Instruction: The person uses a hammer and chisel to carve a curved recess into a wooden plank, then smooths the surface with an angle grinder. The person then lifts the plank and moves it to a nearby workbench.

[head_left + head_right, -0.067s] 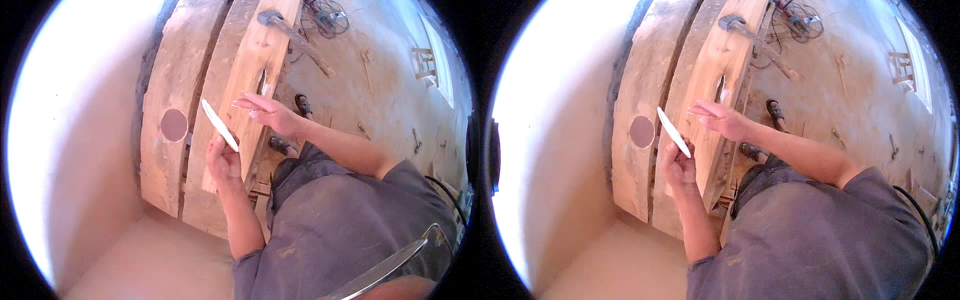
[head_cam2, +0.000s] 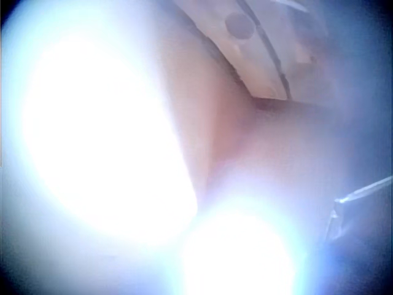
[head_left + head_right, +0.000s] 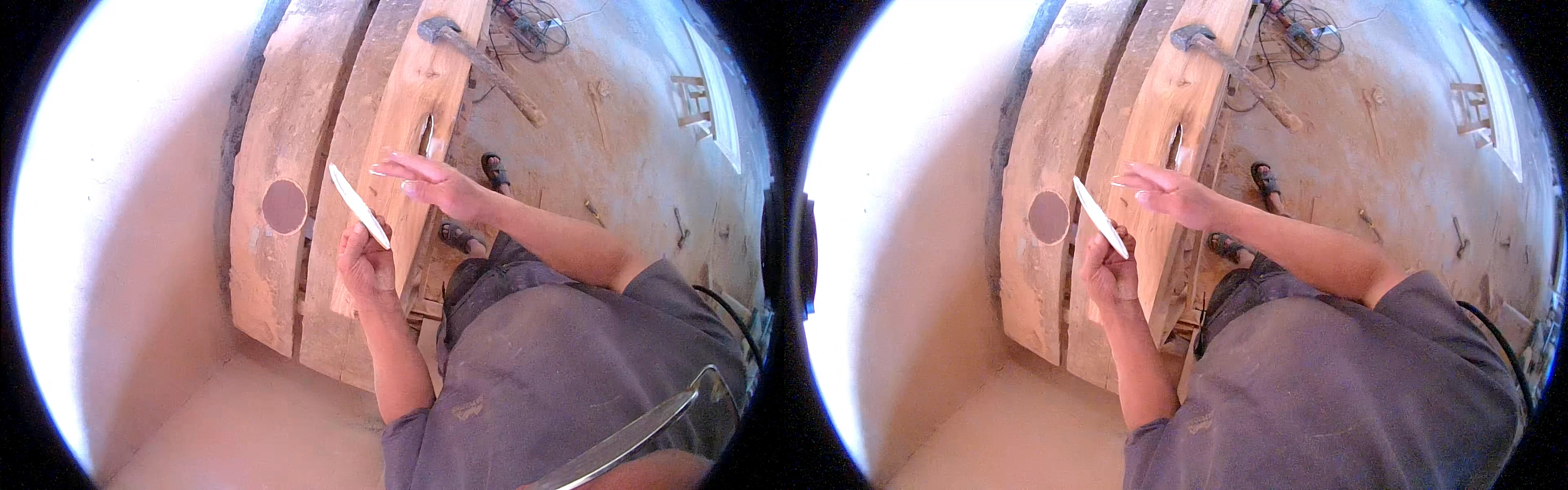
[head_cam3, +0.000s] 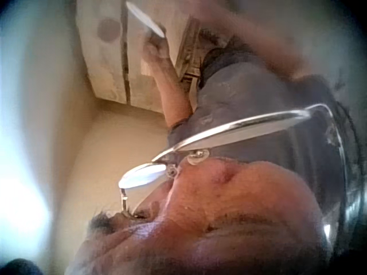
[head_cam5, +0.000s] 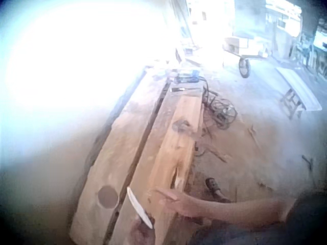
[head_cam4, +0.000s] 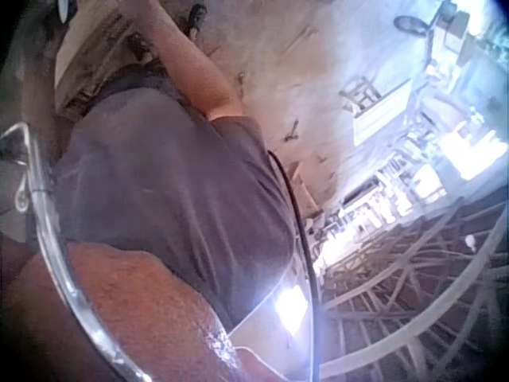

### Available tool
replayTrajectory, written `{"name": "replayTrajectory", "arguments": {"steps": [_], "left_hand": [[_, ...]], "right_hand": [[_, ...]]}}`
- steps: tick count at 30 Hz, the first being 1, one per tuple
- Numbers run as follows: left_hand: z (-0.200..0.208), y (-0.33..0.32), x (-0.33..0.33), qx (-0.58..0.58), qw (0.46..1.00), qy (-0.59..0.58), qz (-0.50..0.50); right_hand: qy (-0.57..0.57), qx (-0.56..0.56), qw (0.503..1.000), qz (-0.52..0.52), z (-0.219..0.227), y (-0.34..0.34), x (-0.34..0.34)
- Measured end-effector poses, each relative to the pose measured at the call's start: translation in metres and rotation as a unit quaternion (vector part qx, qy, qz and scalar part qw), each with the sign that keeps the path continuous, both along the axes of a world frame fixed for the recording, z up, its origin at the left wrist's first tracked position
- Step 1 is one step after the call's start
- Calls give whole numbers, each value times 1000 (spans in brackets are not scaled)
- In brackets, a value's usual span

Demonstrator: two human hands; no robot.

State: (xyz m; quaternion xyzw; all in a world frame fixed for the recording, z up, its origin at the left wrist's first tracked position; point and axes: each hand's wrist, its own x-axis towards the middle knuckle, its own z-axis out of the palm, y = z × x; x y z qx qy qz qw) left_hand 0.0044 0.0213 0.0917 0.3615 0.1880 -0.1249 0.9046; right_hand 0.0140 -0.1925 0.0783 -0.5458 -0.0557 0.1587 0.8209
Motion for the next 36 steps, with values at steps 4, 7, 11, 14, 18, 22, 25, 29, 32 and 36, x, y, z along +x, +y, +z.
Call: {"name": "replayTrajectory", "arguments": {"steps": [4,7,11,14,18,22,25,29,32,36], "left_hand": [[-3,-9,2,-23,1000,-13,-16],[-10,-8,5,-34,999,-29,-24],[-21,-6,10,2,1000,-23,-13],[-27,-7,14,12,999,-32,-13],[-33,-9,17,55,998,-7,15],[-36,-13,18,75,997,21,28],[-38,-14,18,57,998,8,23],[-41,-13,19,84,996,4,3],[-41,-10,21,72,997,-10,3],[-37,-5,22,105,994,16,16]], "right_hand": [[1,28,1000,0,13,17,14],[32,98,995,4,15,25,10],[63,123,990,14,17,23,2],[88,100,991,14,16,16,0],[114,79,990,-11,6,2,-4],[115,49,991,-50,-17,-20,-10],[37,-188,973,-129,-36,-29,-5],[-145,-513,837,-125,-55,-23,1],[-131,-596,786,-98,-59,8,0],[-93,-627,758,-153,-47,59,-5]]}}
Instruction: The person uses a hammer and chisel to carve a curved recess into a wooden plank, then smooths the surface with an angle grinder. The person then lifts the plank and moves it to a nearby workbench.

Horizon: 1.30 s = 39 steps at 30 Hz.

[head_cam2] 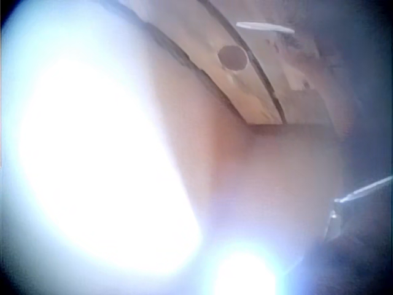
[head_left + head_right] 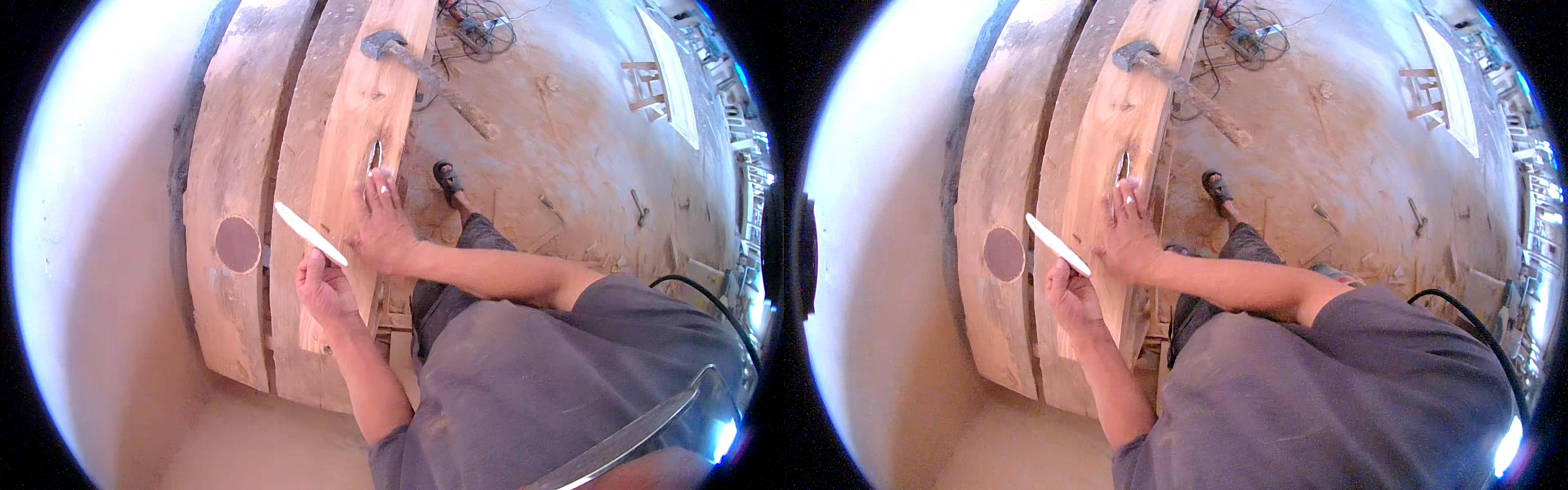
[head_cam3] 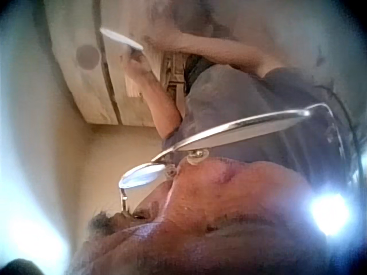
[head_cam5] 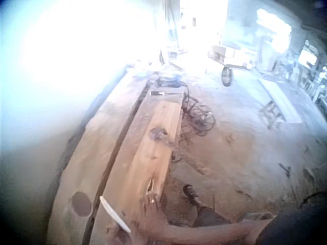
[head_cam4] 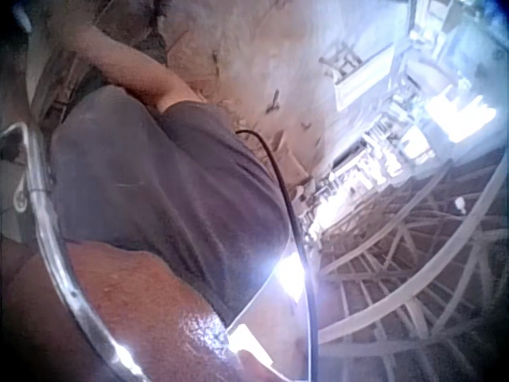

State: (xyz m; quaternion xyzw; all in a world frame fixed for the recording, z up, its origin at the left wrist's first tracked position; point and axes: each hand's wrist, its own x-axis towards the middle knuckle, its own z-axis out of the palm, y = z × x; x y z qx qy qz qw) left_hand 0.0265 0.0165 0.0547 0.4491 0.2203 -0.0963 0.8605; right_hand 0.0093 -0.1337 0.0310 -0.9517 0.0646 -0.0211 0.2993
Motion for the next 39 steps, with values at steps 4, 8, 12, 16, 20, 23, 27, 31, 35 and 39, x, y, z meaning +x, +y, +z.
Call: {"name": "replayTrajectory", "arguments": {"steps": [4,8,12,16,20,23,27,31,35,39], "left_hand": [[9,6,2,2,999,-31,-12],[17,18,4,21,999,-33,26],[21,32,-4,27,997,-51,50],[18,41,-11,28,997,-37,66],[16,43,-16,18,997,-36,66],[15,42,-18,30,998,-31,56],[13,39,-20,41,997,-51,45],[8,36,-22,61,996,-36,52],[5,29,-20,81,995,-23,47],[6,22,-12,52,997,-42,48]], "right_hand": [[-26,70,993,97,22,20,-15],[-69,74,990,98,17,-2,-19],[-48,-34,991,121,-4,-39,-28],[17,-69,980,187,-1,-56,-52],[52,-53,981,180,8,-49,-56],[-46,-64,977,198,5,-43,-53],[45,-63,967,242,-2,-53,-51],[-27,-13,991,133,-7,-72,-44],[-28,-57,980,190,-10,-69,-37],[-8,-34,973,229,-17,-59,-30]]}}
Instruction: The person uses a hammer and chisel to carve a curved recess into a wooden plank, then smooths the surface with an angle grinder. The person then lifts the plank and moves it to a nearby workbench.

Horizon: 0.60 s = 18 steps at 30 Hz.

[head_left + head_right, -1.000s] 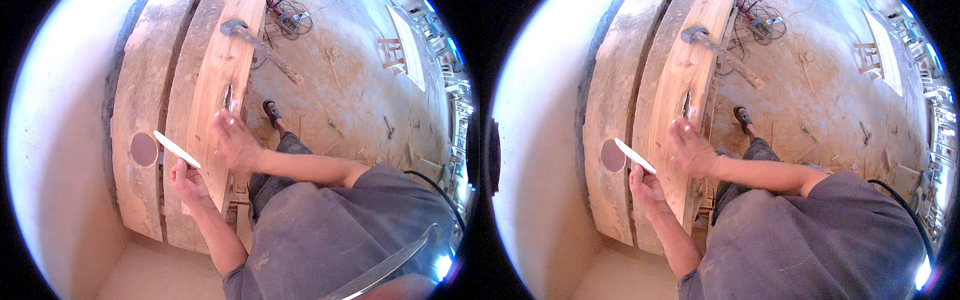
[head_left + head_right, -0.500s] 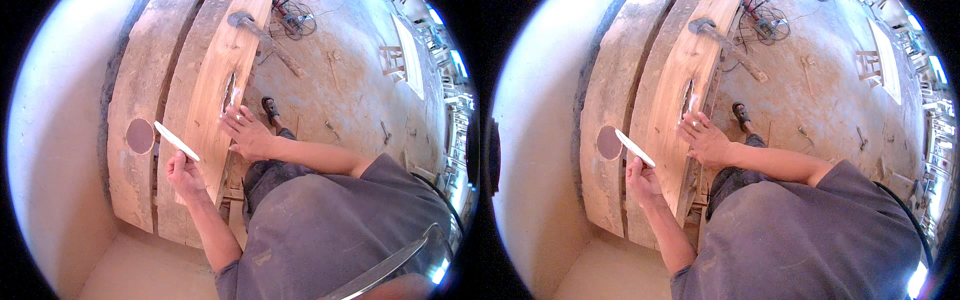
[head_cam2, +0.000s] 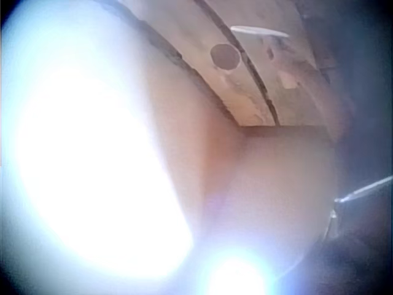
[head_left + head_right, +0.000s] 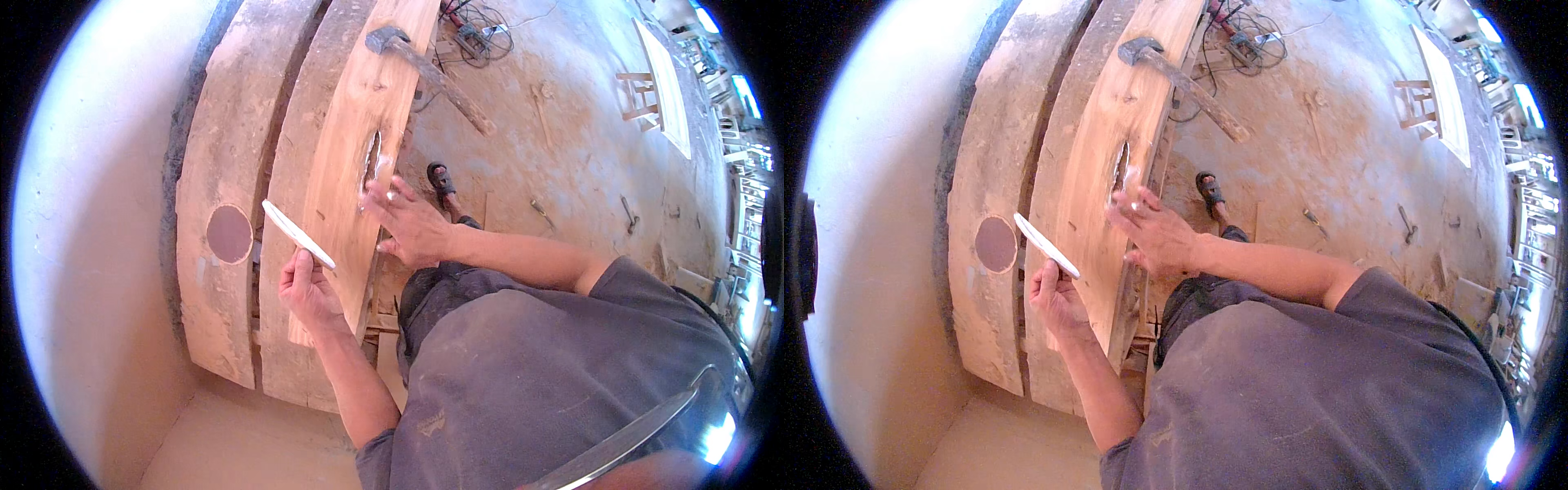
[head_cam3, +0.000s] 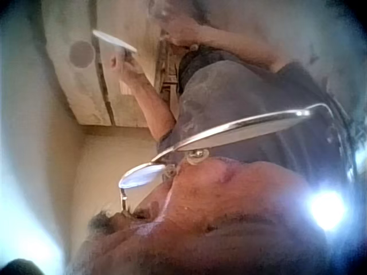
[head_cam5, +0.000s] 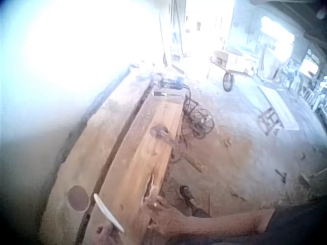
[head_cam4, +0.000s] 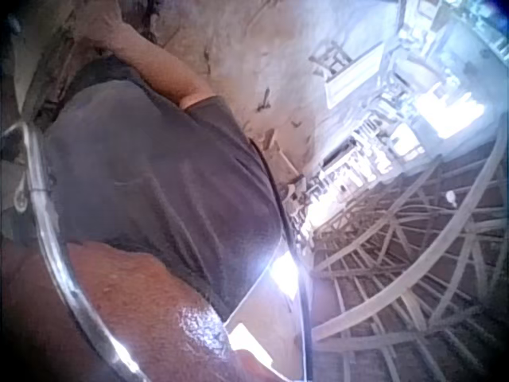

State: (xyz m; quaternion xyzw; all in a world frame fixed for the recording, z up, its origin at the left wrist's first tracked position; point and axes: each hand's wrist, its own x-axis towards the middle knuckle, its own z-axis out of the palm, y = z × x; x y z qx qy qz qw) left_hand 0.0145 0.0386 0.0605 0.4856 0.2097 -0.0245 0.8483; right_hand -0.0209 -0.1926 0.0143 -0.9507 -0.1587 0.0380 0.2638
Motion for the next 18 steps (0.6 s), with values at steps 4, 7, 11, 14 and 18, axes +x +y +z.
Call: {"name": "replayTrajectory", "arguments": {"steps": [4,7,11,14,18], "left_hand": [[6,-7,8,46,998,-5,-35],[9,-19,14,91,995,-8,-25],[9,-38,18,162,985,-37,-52],[7,-51,21,174,982,-42,-60],[4,-67,25,222,974,-6,-39]], "right_hand": [[-4,-41,999,-7,0,-6,3],[-4,-63,997,36,13,-18,-5],[-16,-70,997,9,30,-43,0],[-28,-35,996,-76,27,-62,36],[-19,-37,999,-30,22,-70,44]]}}
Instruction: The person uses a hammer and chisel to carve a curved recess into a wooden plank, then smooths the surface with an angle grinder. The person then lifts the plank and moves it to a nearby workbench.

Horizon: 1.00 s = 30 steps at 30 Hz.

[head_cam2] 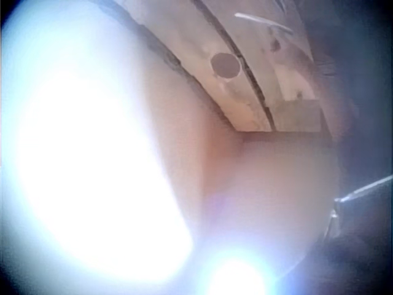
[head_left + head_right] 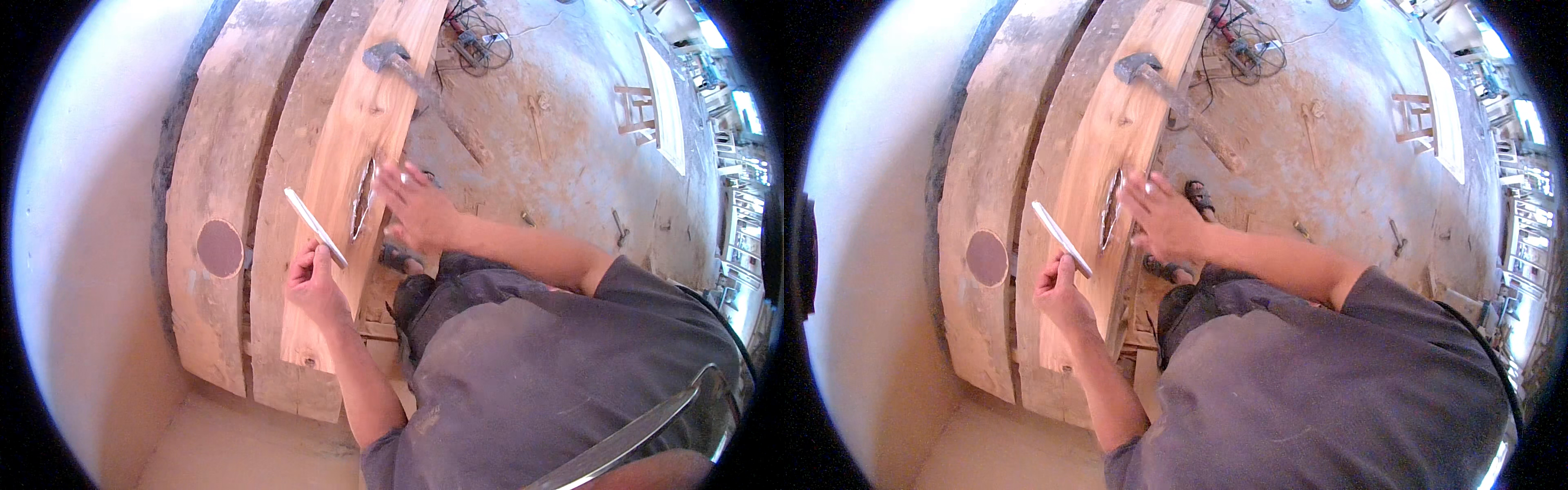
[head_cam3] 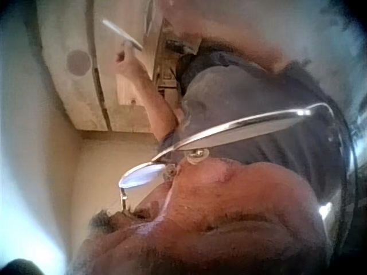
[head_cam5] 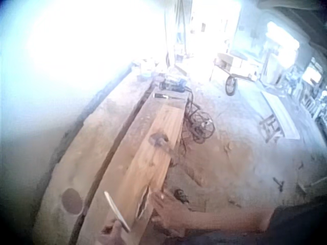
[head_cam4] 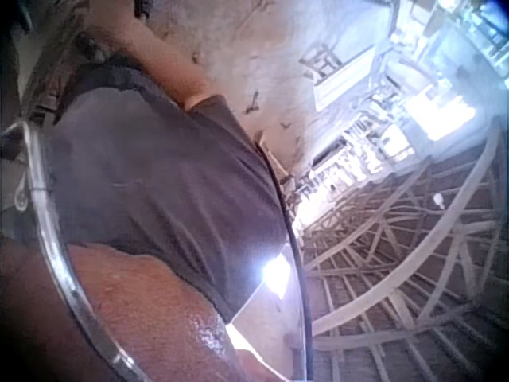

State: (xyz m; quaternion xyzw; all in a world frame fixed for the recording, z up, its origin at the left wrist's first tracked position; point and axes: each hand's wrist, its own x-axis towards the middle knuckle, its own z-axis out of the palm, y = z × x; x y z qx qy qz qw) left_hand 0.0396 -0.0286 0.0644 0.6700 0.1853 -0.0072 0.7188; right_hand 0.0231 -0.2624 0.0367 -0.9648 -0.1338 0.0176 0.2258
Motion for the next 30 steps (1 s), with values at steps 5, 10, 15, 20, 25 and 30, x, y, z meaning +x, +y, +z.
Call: {"name": "replayTrajectory", "arguments": {"steps": [5,10,15,20,25,30], "left_hand": [[-4,-15,4,29,999,-10,-12],[-17,-37,12,190,976,-72,-71],[-27,-58,17,379,888,-207,-159],[-35,-71,21,472,817,-255,-211],[-35,-72,14,502,799,-258,-207],[-27,-74,12,488,819,-264,-146]], "right_hand": [[18,60,996,68,-9,-6,-5],[59,-11,987,152,-6,-35,13],[8,-22,999,29,16,-86,-4],[-33,62,984,-166,-1,-141,44],[70,479,818,-311,-40,-181,106],[19,486,814,-316,-62,-233,187]]}}
